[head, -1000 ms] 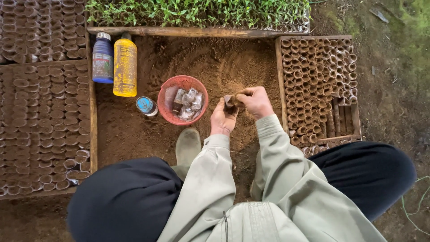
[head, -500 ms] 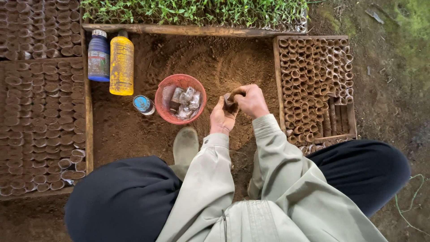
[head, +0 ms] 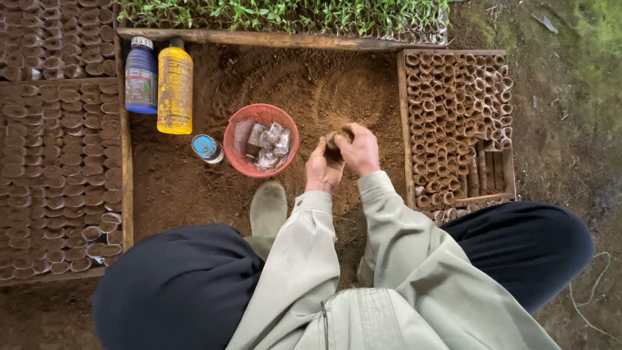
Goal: Filling small cardboard seedling tubes with soil and seeds and placing them into a tray.
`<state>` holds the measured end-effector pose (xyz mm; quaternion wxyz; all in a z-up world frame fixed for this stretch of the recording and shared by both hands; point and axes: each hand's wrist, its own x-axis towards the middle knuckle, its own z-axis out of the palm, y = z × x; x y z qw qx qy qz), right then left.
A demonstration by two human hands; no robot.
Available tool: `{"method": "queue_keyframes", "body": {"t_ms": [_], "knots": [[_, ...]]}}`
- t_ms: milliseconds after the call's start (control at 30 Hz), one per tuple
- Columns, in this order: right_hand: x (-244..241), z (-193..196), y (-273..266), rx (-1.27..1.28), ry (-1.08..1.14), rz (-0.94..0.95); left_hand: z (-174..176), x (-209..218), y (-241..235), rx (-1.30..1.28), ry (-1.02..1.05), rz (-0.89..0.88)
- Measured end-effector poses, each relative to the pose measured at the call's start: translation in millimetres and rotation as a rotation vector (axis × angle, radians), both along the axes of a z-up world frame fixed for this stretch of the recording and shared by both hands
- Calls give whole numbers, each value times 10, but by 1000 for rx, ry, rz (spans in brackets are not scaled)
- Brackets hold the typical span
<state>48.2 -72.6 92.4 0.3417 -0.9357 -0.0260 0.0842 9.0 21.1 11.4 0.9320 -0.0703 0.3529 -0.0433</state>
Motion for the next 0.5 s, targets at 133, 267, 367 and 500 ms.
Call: {"method": "queue_keyframes", "body": {"t_ms": [133, 267, 367, 500], "knots": [[23, -159, 1, 69, 24, -18, -26, 37, 24, 42, -38, -27], [-25, -274, -141, 105, -36, -168, -179, 6, 33, 29, 60, -15], [-56, -474, -259, -11, -85, -175, -238, 3, 8, 74, 45, -32], [-262, -871, -334, -319, -146, -48, -219, -8, 24, 60, 31, -38]]}}
